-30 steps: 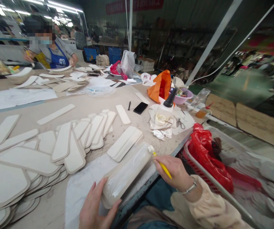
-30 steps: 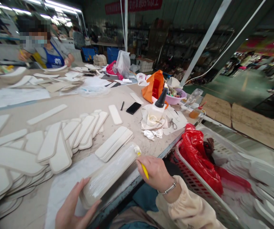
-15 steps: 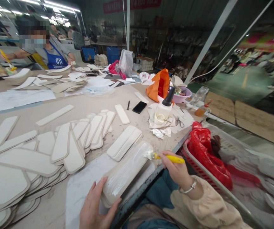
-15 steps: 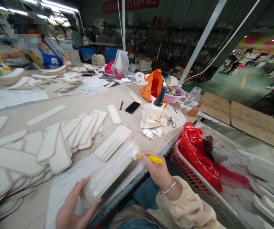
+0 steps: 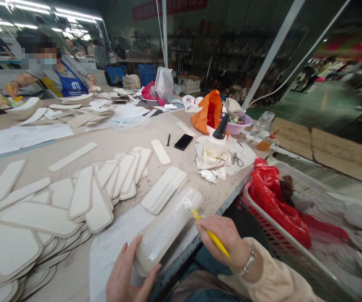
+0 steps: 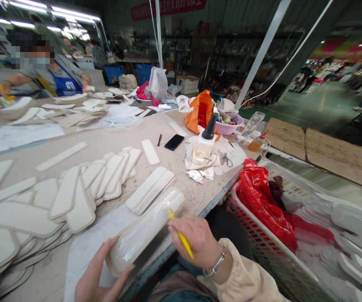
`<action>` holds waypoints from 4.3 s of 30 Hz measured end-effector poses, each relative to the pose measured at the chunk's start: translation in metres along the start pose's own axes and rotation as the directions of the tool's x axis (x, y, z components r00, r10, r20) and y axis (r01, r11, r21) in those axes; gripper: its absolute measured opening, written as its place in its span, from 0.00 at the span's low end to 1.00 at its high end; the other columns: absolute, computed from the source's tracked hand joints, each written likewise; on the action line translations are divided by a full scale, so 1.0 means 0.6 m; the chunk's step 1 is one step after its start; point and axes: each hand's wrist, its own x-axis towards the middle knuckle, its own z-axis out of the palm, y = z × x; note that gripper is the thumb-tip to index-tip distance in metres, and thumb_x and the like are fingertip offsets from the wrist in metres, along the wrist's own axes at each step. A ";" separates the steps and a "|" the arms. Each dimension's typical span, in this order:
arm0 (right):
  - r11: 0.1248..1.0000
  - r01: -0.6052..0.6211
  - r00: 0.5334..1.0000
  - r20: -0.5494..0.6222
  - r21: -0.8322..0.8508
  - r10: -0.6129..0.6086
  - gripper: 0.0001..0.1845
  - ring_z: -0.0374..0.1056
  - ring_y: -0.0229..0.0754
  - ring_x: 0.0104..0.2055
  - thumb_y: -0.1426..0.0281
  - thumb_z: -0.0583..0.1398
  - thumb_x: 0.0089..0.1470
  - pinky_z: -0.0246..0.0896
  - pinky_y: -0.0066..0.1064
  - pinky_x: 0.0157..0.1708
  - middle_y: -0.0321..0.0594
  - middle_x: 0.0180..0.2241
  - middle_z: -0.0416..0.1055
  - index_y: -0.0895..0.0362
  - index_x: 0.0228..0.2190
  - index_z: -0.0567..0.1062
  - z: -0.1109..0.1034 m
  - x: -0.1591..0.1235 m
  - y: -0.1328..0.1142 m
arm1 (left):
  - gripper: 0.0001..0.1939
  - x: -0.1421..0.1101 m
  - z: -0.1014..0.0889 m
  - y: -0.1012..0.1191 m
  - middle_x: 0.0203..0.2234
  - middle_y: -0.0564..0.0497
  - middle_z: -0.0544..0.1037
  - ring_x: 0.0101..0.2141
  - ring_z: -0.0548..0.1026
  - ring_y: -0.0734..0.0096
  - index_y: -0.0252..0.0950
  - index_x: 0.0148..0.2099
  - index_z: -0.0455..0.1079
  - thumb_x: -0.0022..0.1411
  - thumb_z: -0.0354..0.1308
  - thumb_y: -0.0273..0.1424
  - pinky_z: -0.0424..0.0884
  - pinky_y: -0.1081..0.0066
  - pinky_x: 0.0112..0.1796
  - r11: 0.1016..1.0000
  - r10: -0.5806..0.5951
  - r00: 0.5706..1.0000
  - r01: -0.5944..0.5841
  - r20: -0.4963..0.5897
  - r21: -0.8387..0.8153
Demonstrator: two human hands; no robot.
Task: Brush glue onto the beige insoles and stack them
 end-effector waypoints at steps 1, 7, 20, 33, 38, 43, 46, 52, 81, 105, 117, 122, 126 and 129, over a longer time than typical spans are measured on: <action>0.998 -0.038 0.999 -0.034 -0.055 0.036 0.12 0.70 0.39 0.31 0.77 0.56 0.56 0.65 0.31 0.32 0.41 0.31 0.74 0.56 0.43 0.69 -0.003 0.003 0.014 | 0.40 0.000 0.000 0.000 0.51 0.41 0.73 0.52 0.72 0.53 0.33 0.65 0.54 0.54 0.64 0.37 0.68 0.57 0.55 1.000 0.003 1.000 -0.003 -0.002 -0.002; 1.000 0.000 0.996 0.084 0.017 -0.002 0.09 0.70 0.40 0.30 0.74 0.55 0.58 0.65 0.31 0.32 0.41 0.30 0.75 0.57 0.41 0.71 0.013 0.008 0.003 | 0.40 -0.001 -0.004 0.003 0.50 0.40 0.74 0.51 0.73 0.54 0.33 0.63 0.56 0.52 0.65 0.39 0.70 0.58 0.53 1.000 -0.006 1.000 0.006 0.001 -0.007; 0.520 -0.643 0.765 0.489 0.562 0.418 0.15 0.61 0.33 0.22 0.61 0.53 0.62 0.56 0.26 0.28 0.30 0.18 0.64 0.56 0.29 0.72 0.046 0.018 -0.054 | 0.43 0.017 -0.020 0.021 0.49 0.36 0.75 0.50 0.75 0.53 0.31 0.64 0.52 0.52 0.65 0.43 0.71 0.52 0.52 0.998 -0.029 0.998 0.031 0.053 -0.046; 0.521 -0.638 0.766 0.406 0.567 0.497 0.14 0.61 0.34 0.21 0.62 0.54 0.61 0.56 0.25 0.25 0.30 0.18 0.63 0.57 0.30 0.72 0.042 0.025 -0.030 | 0.40 0.004 -0.011 0.007 0.50 0.37 0.74 0.51 0.73 0.51 0.31 0.63 0.55 0.53 0.65 0.41 0.72 0.53 0.51 0.999 -0.046 0.997 0.047 0.064 -0.011; 0.642 -0.626 0.744 0.090 0.443 0.662 0.14 0.61 0.34 0.21 0.62 0.54 0.60 0.57 0.27 0.26 0.30 0.17 0.62 0.56 0.26 0.70 -0.004 0.024 0.056 | 0.38 0.005 -0.010 0.002 0.50 0.38 0.75 0.51 0.73 0.52 0.31 0.62 0.57 0.53 0.65 0.41 0.71 0.56 0.52 1.000 -0.007 0.999 0.006 0.054 0.029; 0.844 -0.426 0.857 -0.154 0.325 0.492 0.08 0.70 0.38 0.30 0.67 0.55 0.61 0.63 0.28 0.33 0.36 0.27 0.72 0.55 0.33 0.73 -0.009 0.030 0.081 | 0.41 0.003 -0.012 -0.007 0.50 0.39 0.75 0.51 0.73 0.53 0.31 0.63 0.56 0.52 0.66 0.40 0.70 0.58 0.53 0.997 0.034 0.996 -0.039 0.081 0.059; 0.962 -0.214 0.958 -0.156 0.169 0.241 0.07 0.72 0.41 0.35 0.72 0.56 0.59 0.65 0.31 0.37 0.41 0.33 0.75 0.55 0.39 0.73 0.013 0.029 0.055 | 0.43 -0.001 -0.012 -0.021 0.49 0.39 0.76 0.51 0.73 0.52 0.32 0.64 0.54 0.51 0.66 0.41 0.73 0.59 0.50 0.992 0.069 0.994 -0.078 0.088 0.101; 0.945 0.021 0.999 0.040 0.327 -0.036 0.08 0.69 0.38 0.28 0.74 0.55 0.58 0.63 0.29 0.30 0.39 0.27 0.74 0.57 0.38 0.72 0.032 0.022 -0.007 | 0.49 -0.006 -0.017 -0.043 0.48 0.39 0.77 0.48 0.76 0.51 0.34 0.66 0.52 0.47 0.66 0.47 0.77 0.61 0.44 0.980 0.166 0.979 -0.177 0.119 0.095; 0.408 -0.368 0.533 -0.170 0.836 0.829 0.14 0.61 0.36 0.23 0.57 0.56 0.59 0.58 0.29 0.23 0.34 0.24 0.67 0.54 0.38 0.71 0.000 -0.030 0.176 | 0.11 0.338 0.112 -0.082 0.23 0.52 0.76 0.30 0.74 0.66 0.37 0.28 0.72 0.50 0.60 0.40 0.60 0.71 0.30 0.853 -0.507 0.612 0.257 0.606 0.454; 0.160 -0.186 0.768 0.041 0.969 0.640 0.26 0.73 0.52 0.45 0.48 0.62 0.48 0.70 0.48 0.41 0.45 0.52 0.66 0.48 0.38 0.57 0.003 0.013 0.122 | 0.12 0.250 -0.090 0.092 0.23 0.56 0.71 0.26 0.67 0.75 0.36 0.31 0.69 0.60 0.54 0.39 0.62 0.75 0.28 0.918 -0.264 0.792 0.381 0.551 -0.108; 0.538 -0.437 0.675 -0.133 0.721 0.726 0.23 0.60 0.37 0.23 0.61 0.69 0.42 0.60 0.30 0.21 0.31 0.25 0.63 0.52 0.32 0.60 0.066 0.027 0.085 | 0.12 0.147 -0.095 0.036 0.31 0.52 0.80 0.33 0.75 0.70 0.38 0.36 0.75 0.63 0.51 0.35 0.67 0.72 0.36 0.912 -0.326 0.868 0.393 0.374 -0.116; 0.640 -0.489 0.728 -0.128 0.593 0.674 0.22 0.57 0.36 0.22 0.59 0.68 0.44 0.55 0.29 0.21 0.28 0.21 0.60 0.52 0.30 0.61 0.073 0.031 0.088 | 0.11 0.066 -0.105 -0.003 0.32 0.48 0.79 0.35 0.75 0.68 0.35 0.39 0.73 0.64 0.51 0.33 0.70 0.69 0.38 0.916 -0.369 0.918 0.386 0.146 -0.110; 0.703 -0.489 0.762 -0.141 0.516 0.633 0.22 0.56 0.36 0.22 0.58 0.68 0.44 0.54 0.29 0.22 0.28 0.22 0.58 0.52 0.31 0.62 0.071 0.041 0.099 | 0.07 0.010 -0.100 0.001 0.33 0.48 0.76 0.37 0.74 0.69 0.37 0.41 0.73 0.62 0.54 0.30 0.70 0.69 0.39 0.933 -0.321 0.945 0.327 0.063 -0.151; 0.752 -0.466 0.787 -0.171 0.466 0.593 0.22 0.55 0.36 0.22 0.58 0.68 0.43 0.53 0.29 0.23 0.28 0.23 0.57 0.52 0.30 0.62 0.073 0.044 0.110 | 0.09 -0.014 -0.092 0.013 0.36 0.48 0.74 0.38 0.73 0.69 0.38 0.44 0.72 0.60 0.56 0.26 0.70 0.69 0.40 0.964 -0.225 0.974 0.226 0.028 -0.138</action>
